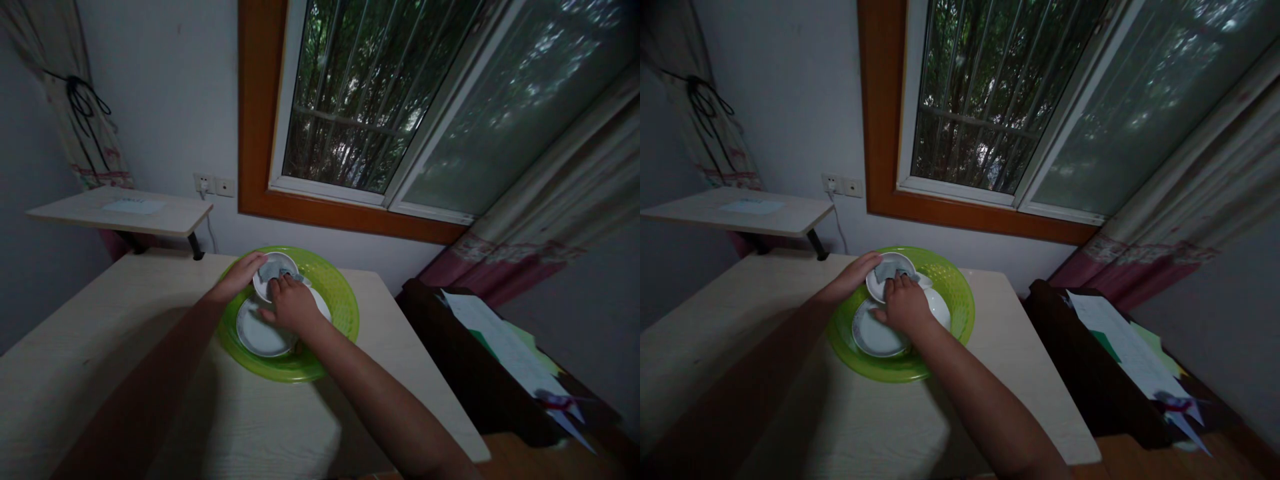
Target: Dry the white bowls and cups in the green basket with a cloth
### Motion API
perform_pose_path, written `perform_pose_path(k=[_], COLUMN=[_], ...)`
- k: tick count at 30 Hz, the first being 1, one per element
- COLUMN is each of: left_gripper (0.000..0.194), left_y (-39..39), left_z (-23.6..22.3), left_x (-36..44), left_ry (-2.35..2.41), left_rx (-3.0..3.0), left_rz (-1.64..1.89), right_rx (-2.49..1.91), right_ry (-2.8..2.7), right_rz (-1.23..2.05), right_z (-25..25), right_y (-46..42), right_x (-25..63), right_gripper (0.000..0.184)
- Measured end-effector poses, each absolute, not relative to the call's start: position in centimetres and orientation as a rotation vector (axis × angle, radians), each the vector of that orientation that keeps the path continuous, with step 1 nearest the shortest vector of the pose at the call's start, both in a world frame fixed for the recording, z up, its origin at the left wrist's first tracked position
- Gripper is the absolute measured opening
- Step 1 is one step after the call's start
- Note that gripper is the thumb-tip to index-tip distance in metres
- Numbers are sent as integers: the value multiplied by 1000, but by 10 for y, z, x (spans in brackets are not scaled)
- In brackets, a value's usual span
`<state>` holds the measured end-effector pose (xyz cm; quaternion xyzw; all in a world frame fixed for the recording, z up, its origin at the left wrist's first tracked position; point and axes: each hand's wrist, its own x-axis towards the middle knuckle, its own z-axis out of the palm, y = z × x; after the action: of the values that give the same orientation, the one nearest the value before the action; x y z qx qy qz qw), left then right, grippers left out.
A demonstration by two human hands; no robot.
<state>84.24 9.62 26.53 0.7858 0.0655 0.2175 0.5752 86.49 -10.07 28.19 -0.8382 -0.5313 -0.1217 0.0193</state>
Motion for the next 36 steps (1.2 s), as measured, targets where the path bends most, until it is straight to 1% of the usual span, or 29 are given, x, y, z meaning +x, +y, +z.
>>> perform_pose_path(k=[4, 6, 10, 15, 18, 23, 25, 30, 33, 36], left_gripper=[37, 36, 34, 34, 35, 33, 32, 31, 31, 32], left_y=[91, 90, 92, 97, 98, 98, 97, 99, 99, 98], left_z=[273, 274, 272, 265, 263, 264, 265, 265, 264, 265], left_x=[835, 834, 838, 843, 843, 843, 842, 842, 843, 842], left_ry=[153, 156, 176, 173, 157, 109, 73, 68, 75, 84], left_rx=[1823, 1823, 1811, 1778, 1774, 1805, 1780, 1741, 1736, 1739], left_rz=[511, 523, 541, 548, 533, 549, 540, 548, 546, 538], right_rx=[-2624, -2615, -2526, -2272, -2196, -2243, -2268, -2354, -2336, -2264], right_ry=[-1664, -1667, -1714, -1851, -1904, -1852, -1779, -1504, -1408, -1441], right_rz=[-319, -277, -211, -210, -218, -313, -368, -475, -526, -552], right_z=[293, 296, 295, 287, 284, 287, 289, 294, 297, 297], right_y=[-102, -102, -103, -106, -106, -105, -105, -107, -109, -111], right_x=[861, 860, 862, 870, 873, 872, 872, 874, 875, 875], right_gripper=[57, 52, 51, 47, 54, 67, 69, 52, 46, 41])
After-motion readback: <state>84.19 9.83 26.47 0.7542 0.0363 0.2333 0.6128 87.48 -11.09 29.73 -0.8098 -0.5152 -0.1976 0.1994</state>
